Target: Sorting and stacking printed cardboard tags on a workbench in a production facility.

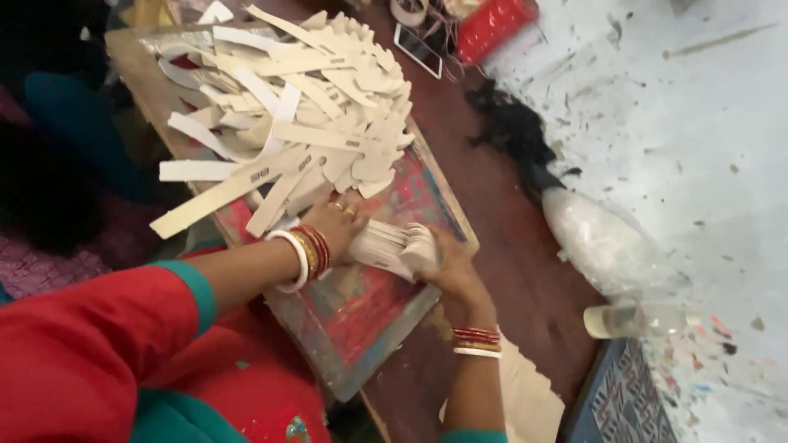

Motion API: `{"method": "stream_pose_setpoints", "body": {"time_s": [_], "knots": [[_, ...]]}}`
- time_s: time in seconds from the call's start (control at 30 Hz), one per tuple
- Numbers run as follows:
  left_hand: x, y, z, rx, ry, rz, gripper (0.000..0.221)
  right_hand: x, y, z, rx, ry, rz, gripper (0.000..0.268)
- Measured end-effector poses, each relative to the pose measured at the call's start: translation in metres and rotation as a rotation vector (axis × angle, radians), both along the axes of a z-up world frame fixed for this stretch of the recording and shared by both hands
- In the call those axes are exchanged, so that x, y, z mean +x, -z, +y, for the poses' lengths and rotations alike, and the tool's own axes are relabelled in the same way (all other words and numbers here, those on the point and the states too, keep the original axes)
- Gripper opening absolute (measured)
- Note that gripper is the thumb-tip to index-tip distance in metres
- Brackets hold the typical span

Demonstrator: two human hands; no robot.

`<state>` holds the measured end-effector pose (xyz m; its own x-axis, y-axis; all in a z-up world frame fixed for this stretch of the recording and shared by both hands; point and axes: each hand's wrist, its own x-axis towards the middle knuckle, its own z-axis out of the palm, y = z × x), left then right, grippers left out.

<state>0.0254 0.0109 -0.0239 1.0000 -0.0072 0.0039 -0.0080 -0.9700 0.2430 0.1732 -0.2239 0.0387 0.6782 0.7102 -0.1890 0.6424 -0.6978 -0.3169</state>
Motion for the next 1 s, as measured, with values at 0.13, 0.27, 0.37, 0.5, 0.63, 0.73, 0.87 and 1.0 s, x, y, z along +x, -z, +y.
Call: {"method": "stream_pose_setpoints", "body": {"time_s": [0.13,0.27,0.37,0.5,0.63,0.73,0.87,1.0], "knots": [[0.018,0.004,-0.017,0.022,0.015,0.051,0.082,0.0,0.02,-0.004,0.004,-0.024,-0.051,0.093],[0.068,0.063,-0.055,0.02,0.045,-0.143,0.073,-0.026,0.023,-0.006,0.171,0.029,-0.139,0.086],[0.083,0.088,-0.074,-0.071,0.099,-0.188,0.057,-0.035,0.022,-0.01,0.209,-0.021,-0.242,0.073],[0.059,0.043,-0.064,-0.034,0.148,-0.196,0.051,-0.038,0.013,-0.01,0.291,0.05,-0.269,0.061],[0.047,0.019,-0.052,0.107,0.111,-0.122,0.069,-0.024,0.038,-0.022,0.272,0.012,-0.14,0.078],[0.041,0.004,-0.062,0.122,0.121,0.027,0.08,-0.024,0.046,-0.014,0.282,0.101,0.049,0.102],[0.045,0.025,-0.081,0.176,0.147,0.01,0.087,-0.035,0.056,-0.013,0.265,0.008,-0.251,0.116],[0.063,0.062,-0.066,0.187,0.263,-0.26,0.069,-0.042,0.041,-0.013,0.153,0.206,-0.334,0.102]]}}
